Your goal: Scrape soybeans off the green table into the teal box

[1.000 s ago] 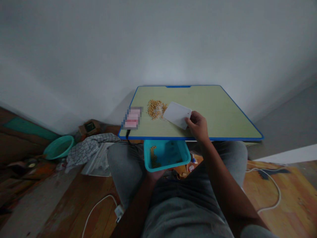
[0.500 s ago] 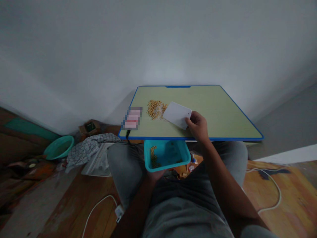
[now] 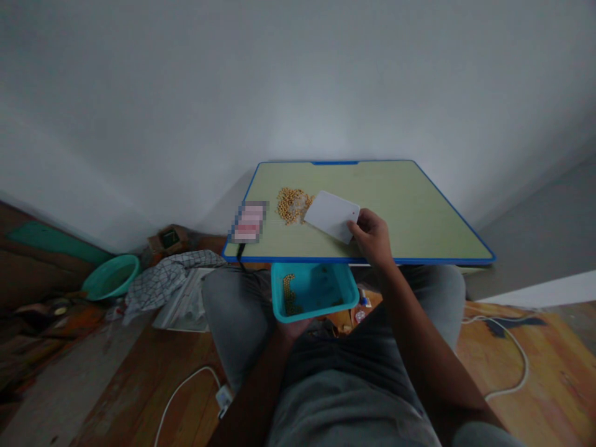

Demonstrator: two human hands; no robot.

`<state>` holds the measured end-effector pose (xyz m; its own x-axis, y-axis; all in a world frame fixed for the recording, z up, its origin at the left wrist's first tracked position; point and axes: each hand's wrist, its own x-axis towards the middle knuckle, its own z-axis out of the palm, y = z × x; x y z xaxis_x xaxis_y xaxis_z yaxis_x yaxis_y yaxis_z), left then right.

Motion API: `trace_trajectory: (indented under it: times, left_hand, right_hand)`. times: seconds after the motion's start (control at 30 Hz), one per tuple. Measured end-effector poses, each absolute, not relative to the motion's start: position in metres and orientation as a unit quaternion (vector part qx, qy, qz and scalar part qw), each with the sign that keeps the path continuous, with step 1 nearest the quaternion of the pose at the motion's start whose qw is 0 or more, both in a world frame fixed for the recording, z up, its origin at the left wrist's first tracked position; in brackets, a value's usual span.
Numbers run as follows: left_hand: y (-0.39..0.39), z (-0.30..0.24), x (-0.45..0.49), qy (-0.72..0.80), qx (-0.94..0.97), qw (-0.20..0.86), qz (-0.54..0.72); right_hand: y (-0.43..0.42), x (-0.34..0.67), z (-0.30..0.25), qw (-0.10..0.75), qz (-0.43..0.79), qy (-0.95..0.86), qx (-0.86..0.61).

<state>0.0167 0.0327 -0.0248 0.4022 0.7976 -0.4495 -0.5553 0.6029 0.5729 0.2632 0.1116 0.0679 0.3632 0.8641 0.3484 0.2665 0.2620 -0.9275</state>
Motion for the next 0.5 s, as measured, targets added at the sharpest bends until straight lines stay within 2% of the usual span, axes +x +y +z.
trace_trajectory:
  times: [0.5]
  left_hand:
    - [0.027, -0.001, 0.026, 0.407, 0.164, 0.795, 0.418]
  right_hand:
    - [0.111, 0.261, 0.071, 0.605, 0.205, -0.522, -0.566]
